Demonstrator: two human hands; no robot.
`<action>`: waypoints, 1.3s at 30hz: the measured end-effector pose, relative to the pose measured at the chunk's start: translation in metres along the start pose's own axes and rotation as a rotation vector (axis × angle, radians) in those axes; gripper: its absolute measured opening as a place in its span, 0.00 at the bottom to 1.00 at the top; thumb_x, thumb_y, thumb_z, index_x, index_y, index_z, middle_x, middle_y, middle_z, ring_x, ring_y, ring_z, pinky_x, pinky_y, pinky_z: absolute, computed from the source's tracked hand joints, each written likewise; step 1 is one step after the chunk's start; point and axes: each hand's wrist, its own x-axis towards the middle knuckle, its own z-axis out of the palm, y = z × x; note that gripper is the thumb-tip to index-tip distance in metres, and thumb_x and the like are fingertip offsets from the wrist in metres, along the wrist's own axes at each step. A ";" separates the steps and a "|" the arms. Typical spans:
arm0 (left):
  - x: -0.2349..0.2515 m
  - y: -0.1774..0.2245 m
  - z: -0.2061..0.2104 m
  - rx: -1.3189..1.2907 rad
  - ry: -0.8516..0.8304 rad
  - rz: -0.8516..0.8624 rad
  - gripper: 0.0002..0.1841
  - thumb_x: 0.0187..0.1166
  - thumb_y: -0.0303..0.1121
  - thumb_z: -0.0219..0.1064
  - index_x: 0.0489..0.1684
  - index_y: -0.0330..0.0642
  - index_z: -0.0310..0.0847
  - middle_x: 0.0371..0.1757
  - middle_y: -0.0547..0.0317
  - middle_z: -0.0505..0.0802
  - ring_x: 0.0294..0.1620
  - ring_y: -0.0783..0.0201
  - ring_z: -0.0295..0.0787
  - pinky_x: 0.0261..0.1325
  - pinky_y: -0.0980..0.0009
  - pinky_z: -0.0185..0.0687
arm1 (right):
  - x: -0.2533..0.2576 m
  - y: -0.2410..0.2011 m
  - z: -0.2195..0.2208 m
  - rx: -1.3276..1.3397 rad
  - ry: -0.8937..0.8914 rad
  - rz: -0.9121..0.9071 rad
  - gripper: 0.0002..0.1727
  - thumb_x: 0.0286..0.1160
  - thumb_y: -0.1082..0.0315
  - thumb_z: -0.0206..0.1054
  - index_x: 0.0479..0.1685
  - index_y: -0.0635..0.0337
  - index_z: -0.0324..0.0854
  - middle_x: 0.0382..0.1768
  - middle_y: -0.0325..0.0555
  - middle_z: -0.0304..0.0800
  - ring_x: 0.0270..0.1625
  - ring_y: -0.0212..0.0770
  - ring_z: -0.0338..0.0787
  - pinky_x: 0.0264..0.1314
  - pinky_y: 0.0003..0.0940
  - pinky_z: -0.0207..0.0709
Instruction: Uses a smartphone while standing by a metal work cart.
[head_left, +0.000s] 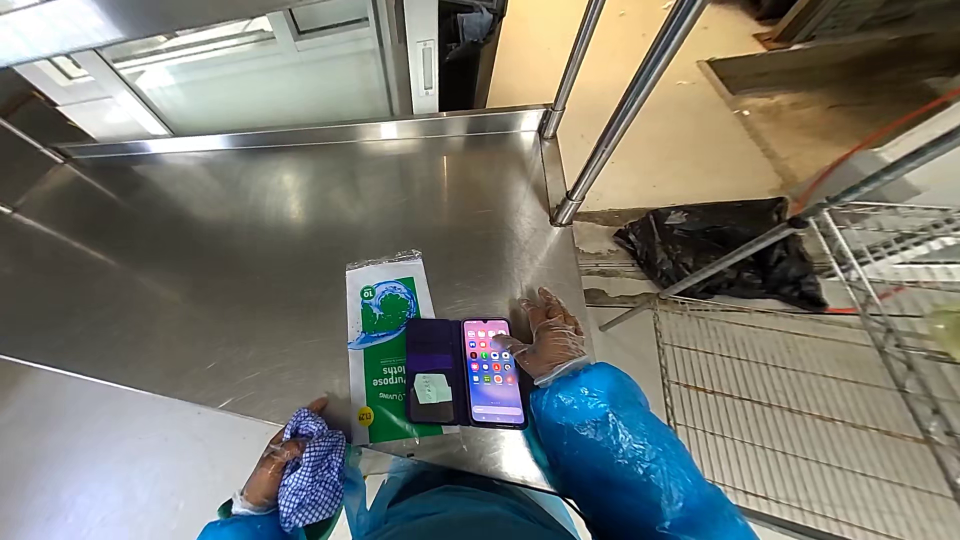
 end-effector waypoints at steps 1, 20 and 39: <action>-0.001 0.003 0.004 0.003 0.021 0.003 0.31 0.65 0.38 0.72 0.71 0.36 0.78 0.58 0.59 0.93 0.57 0.72 0.90 0.63 0.71 0.84 | -0.001 0.000 0.000 -0.001 -0.002 -0.002 0.47 0.64 0.52 0.84 0.85 0.61 0.70 0.92 0.65 0.52 0.94 0.67 0.51 0.90 0.70 0.42; 0.000 0.000 0.001 -0.014 -0.008 0.014 0.33 0.65 0.42 0.74 0.72 0.37 0.78 0.59 0.59 0.93 0.57 0.72 0.90 0.63 0.72 0.84 | -0.004 0.012 -0.006 0.072 0.121 -0.072 0.44 0.64 0.52 0.84 0.81 0.65 0.74 0.90 0.69 0.56 0.91 0.72 0.55 0.87 0.73 0.46; -0.001 0.007 0.007 0.011 0.045 -0.018 0.30 0.63 0.29 0.61 0.72 0.34 0.76 0.56 0.60 0.94 0.53 0.73 0.91 0.60 0.73 0.86 | -0.010 0.024 -0.019 0.100 0.145 0.015 0.42 0.67 0.55 0.82 0.80 0.67 0.74 0.91 0.68 0.54 0.89 0.73 0.58 0.86 0.73 0.48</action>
